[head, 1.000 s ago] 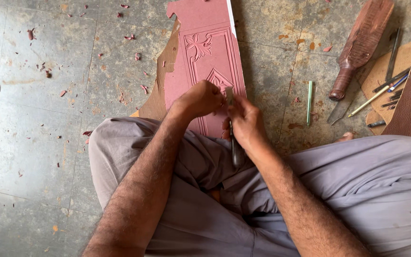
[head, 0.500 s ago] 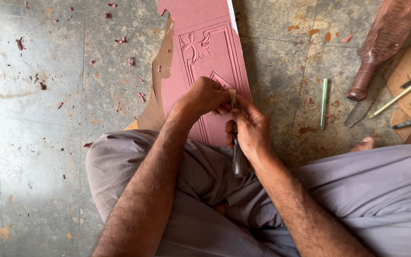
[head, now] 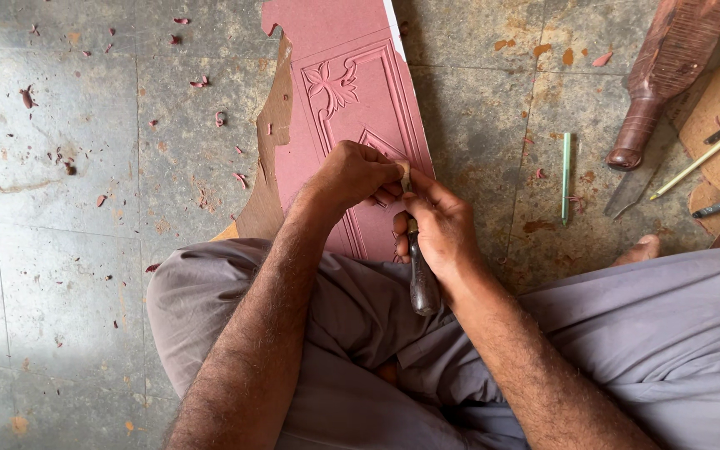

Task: The person carves floral patterns into a wooden board using various chisels and carving tools. The person removes wood chips by hand and switches between tools while sitting on the workshop floor.

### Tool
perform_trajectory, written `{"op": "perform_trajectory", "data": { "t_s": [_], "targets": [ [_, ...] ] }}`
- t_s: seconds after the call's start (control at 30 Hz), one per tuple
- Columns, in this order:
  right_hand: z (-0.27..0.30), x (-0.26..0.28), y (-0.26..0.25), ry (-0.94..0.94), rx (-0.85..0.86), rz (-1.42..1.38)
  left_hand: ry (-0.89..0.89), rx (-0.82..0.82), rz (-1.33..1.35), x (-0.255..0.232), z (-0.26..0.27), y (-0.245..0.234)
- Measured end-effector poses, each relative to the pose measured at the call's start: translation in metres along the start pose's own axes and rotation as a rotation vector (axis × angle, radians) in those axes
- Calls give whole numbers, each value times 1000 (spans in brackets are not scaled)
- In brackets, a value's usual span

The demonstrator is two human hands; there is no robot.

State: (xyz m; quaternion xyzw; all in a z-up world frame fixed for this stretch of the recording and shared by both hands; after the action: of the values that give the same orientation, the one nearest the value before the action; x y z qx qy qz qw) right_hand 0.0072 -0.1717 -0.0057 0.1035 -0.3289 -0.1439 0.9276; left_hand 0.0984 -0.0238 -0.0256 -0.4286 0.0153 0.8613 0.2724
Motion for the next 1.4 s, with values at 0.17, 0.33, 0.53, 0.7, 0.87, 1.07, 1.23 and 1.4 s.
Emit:
{"op": "perform_trajectory", "data": {
  "t_s": [0.17, 0.33, 0.53, 0.7, 0.87, 1.07, 1.23, 1.4],
  "targets": [
    [-2, 1, -1, 13, -41, 50, -34, -12, -20, -1, 1, -2],
    [-4, 0, -2, 13, -30, 15, -8, -22, 50, 6, -3, 0],
    [-4, 2, 0, 36, -35, -6, -32, -62, 89, 0, 2, 0],
    [-6, 7, 3, 40, -42, 54, -66, -82, 74, -7, 7, -3],
    [0, 10, 5, 58, -54, 51, -55, -97, 66, -5, 6, -4],
    [-1, 2, 0, 19, -28, 12, -22, -41, 62, -3, 7, -2],
    [-4, -3, -2, 24, -52, 34, -13, -18, 63, -2, 5, -1],
    [-3, 2, -3, 64, -43, 16, -7, -22, 59, -1, 3, 0]
  ]
}}
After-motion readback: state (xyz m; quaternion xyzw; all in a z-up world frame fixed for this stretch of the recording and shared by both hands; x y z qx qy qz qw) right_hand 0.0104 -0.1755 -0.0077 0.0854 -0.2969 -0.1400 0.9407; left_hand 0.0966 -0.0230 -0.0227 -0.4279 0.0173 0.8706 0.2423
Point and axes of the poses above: each hand's wrist, its own z-axis away from the middle knuckle, its own y-axis out of the palm, x = y × z, the point moved 2 cm from there along -z, towards the middle knuckle, and after that the axes turned 9 degrees about y, right-handed, at the moved point
